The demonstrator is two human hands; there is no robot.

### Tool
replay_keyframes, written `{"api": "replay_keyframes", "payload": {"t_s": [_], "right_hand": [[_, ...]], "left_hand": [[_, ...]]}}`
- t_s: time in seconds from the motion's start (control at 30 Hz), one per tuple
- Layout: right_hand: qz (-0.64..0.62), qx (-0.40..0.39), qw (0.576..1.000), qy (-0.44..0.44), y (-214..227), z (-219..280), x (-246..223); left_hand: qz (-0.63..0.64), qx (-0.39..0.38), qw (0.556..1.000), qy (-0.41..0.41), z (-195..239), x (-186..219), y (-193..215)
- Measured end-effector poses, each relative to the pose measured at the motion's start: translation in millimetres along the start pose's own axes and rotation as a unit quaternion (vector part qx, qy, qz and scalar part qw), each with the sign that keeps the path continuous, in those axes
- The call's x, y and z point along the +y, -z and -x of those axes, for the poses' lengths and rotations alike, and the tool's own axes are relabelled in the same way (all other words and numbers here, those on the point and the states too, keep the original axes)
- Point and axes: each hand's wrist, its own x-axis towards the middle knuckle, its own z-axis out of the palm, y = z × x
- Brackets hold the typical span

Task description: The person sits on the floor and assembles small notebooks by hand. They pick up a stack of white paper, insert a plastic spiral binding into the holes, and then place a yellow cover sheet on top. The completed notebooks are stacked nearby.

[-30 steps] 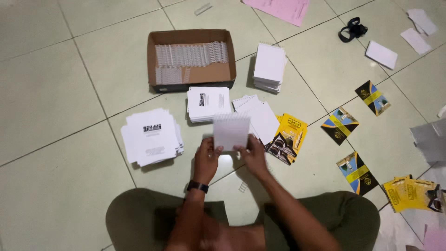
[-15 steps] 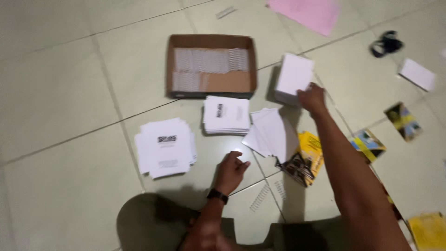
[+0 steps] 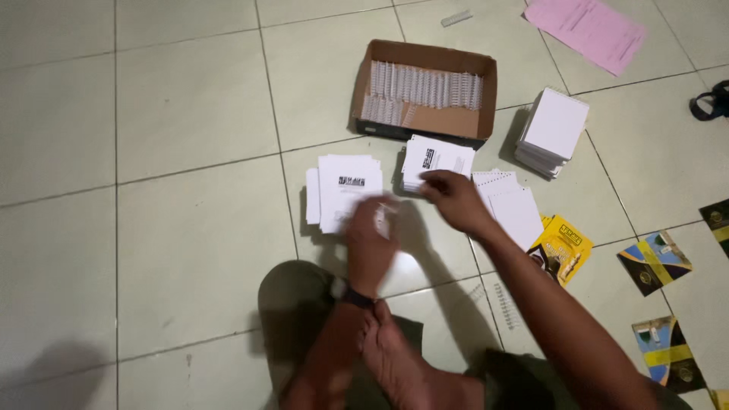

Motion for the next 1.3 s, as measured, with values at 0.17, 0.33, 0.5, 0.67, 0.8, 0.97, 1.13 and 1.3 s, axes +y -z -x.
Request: {"api": "replay_keyframes", "payload": {"t_s": [0.17,0.33,0.5,0.67,0.8,0.97,1.13,1.3], "right_hand": [[0.042,-0.018,0.999,-0.020,-63.6,2.1,-25.4],[0.134,0.008,0.989,-0.063,-107.1,-21.4,0.9],[0.096,0.073,0.986,-0.119,-121.9,-28.4,-1.4],[0.081,0.094,0.984,-0.130,-127.2,-19.7,-36.6],[0.038,0.109,0.983,-0.146,-134.9,-9.7,-53.4],[-0.028,0.112,0.985,-0.128,-136.4,-2.8,-46.0],[-0.222,0.071,0.970,-0.070,-87.2,55.1,-53.9],[-0.024,0.095,0.995,0.014,-46.0,121.4,-38.2]], "left_hand": [[-0.181,-0.013,0.978,0.103,-42.7,-54.9,56.7],[-0.226,-0.120,0.940,0.225,-49.1,-123.5,32.0],[-0.287,-0.105,0.921,0.243,-50.3,-119.3,22.2],[-0.220,-0.100,0.925,0.294,-61.0,-106.8,30.4],[-0.107,-0.088,0.938,0.317,-67.5,-118.1,28.1],[0.001,-0.120,0.946,0.302,-59.7,-78.1,45.0],[0.106,-0.103,0.975,0.165,-25.6,-30.1,45.7],[0.100,-0.180,0.974,0.097,24.9,-23.5,-1.4]]}}
